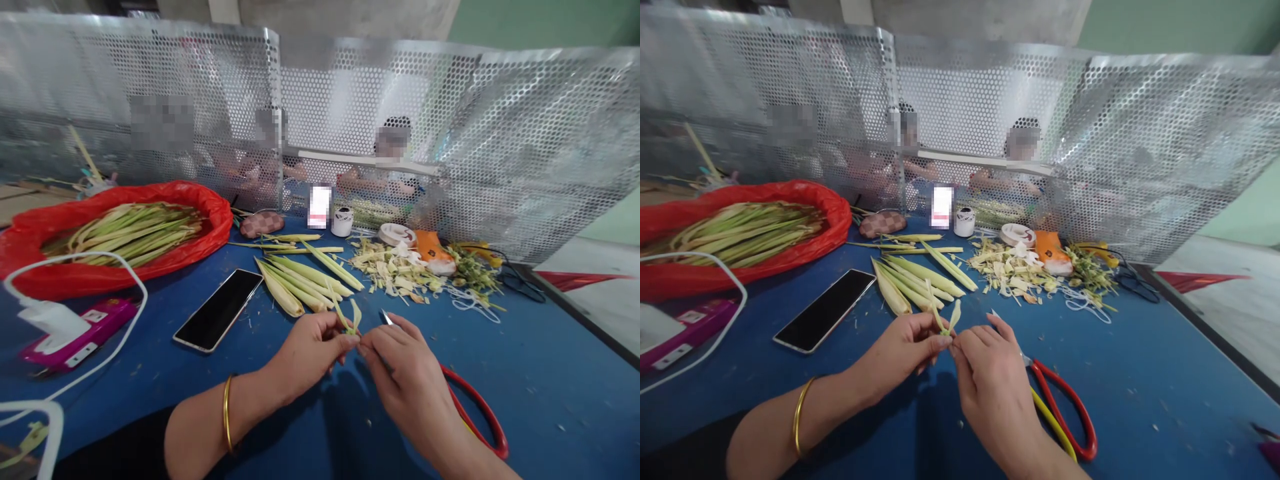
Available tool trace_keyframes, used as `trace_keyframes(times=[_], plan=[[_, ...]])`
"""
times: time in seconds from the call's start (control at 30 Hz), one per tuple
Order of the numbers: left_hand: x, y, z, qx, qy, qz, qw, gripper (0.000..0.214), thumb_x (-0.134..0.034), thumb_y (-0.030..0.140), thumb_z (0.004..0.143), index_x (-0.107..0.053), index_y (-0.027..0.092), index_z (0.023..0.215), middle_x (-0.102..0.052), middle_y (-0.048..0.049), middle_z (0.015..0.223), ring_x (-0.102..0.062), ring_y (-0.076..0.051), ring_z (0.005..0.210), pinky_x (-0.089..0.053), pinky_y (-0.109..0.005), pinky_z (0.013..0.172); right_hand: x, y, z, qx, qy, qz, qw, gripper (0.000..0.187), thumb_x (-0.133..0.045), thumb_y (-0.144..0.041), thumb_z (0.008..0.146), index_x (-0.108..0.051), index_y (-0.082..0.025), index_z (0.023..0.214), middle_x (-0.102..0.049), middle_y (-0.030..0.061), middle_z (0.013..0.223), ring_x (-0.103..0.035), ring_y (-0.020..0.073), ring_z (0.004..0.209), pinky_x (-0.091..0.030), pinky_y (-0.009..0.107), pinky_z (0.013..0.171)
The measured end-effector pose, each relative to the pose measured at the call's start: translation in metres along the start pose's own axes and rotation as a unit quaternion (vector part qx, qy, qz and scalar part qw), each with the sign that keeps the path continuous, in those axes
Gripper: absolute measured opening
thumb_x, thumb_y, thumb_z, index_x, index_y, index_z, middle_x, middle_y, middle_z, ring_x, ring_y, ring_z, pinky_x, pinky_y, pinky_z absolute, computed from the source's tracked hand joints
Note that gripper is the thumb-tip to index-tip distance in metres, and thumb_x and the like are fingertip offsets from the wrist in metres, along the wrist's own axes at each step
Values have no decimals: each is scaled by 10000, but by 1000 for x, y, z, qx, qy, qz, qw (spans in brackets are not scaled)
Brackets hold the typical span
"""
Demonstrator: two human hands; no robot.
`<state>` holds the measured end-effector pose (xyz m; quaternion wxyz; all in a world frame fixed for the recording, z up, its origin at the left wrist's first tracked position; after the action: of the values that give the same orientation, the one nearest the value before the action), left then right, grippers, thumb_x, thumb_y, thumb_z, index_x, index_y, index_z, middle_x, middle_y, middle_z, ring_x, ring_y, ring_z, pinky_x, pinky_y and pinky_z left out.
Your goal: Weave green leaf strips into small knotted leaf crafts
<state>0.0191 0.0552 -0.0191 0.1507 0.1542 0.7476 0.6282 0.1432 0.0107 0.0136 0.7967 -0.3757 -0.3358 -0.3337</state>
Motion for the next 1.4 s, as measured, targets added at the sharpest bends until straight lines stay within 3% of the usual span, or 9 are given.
trace_keyframes(times=[0.17, 0.33, 0.53, 0.73, 0.87, 1.0, 1.1, 1.2, 1.4], plan=[[1, 4, -2, -64, 3, 91, 994, 224, -603, 357, 808, -599, 160, 701, -479, 48, 537, -392, -86, 495, -288, -204, 477, 4, -3, -1, 13, -16, -3, 1000, 248, -422, -131, 909, -476, -221, 684, -549, -32, 626, -544, 138, 613, -364, 394, 979], [3, 3, -1, -59, 14, 128, 990, 245, -576, 353, 829, -578, 167, 669, -464, 53, 528, -382, -90, 499, -282, -211, 489, 5, -8, 0, 33, -25, -6, 999, 224, -430, -88, 871, -513, -217, 708, -579, -17, 651, -563, 150, 650, -368, 373, 951], [2, 0, 3, -25, 21, 63, 997, 291, -618, 412, 797, -563, 166, 652, -417, 63, 502, -330, -76, 461, -245, -207, 457, 1, -10, 1, 58, -17, -27, 998, 226, -423, -86, 882, -544, -210, 737, -615, 0, 690, -588, 164, 705, -343, 388, 959], [0, 1, 4, 16, -30, -29, 999, 444, -505, 554, 847, -525, 170, 626, -496, 25, 537, -377, -68, 443, -272, -201, 443, 12, 1, 4, 3, 27, -40, 999, 234, -441, -187, 937, -573, -220, 747, -643, -3, 707, -600, 165, 702, -338, 396, 957], [-1, 4, 2, -1, -29, -9, 1000, 377, -601, 499, 794, -573, 157, 639, -473, 39, 512, -377, -68, 446, -284, -200, 446, 20, 11, 5, -37, 75, -37, 996, 155, -493, -263, 929, -630, -224, 869, -678, 26, 822, -625, 193, 798, -348, 413, 947], [-11, 0, -3, 17, -89, 32, 995, 279, -618, 402, 766, -606, 149, 648, -499, 39, 498, -407, -76, 443, -327, -210, 470, 13, 21, 7, -106, 46, 86, 990, 157, -544, -312, 883, -674, -225, 879, -676, 48, 908, -615, 226, 909, -428, 363, 834], [-16, -5, -8, 41, -109, 53, 992, 268, -595, 364, 758, -584, 157, 589, -504, 37, 488, -425, -81, 446, -342, -214, 475, -4, 24, 5, -195, -41, 263, 944, 173, -564, -316, 843, -655, -204, 748, -645, 21, 778, -607, 180, 755, -462, 283, 677], [-17, -8, -11, 63, -102, 65, 991, 292, -567, 336, 753, -537, 168, 515, -500, 33, 474, -423, -83, 442, -342, -214, 465, -12, 23, 1, -268, -53, 339, 900, 185, -574, -330, 809, -601, -190, 692, -565, -11, 662, -518, 133, 598, -424, 241, 546], [-19, -10, -12, 83, -106, 73, 988, 317, -571, 339, 744, -513, 169, 483, -478, 33, 459, -410, -79, 428, -340, -207, 454, -17, 24, -3, -252, -7, 319, 914, 176, -537, -300, 843, -560, -195, 704, -585, 11, 754, -524, 150, 676, -421, 247, 583]])
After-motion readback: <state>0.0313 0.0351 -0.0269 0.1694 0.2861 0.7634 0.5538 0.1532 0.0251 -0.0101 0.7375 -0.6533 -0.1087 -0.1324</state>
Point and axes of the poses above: each hand's wrist, its own z-axis towards the middle knuckle, its own x-axis out of the back of the hand, y = z × x, the point moved 5 cm from there along z, towards the middle knuckle
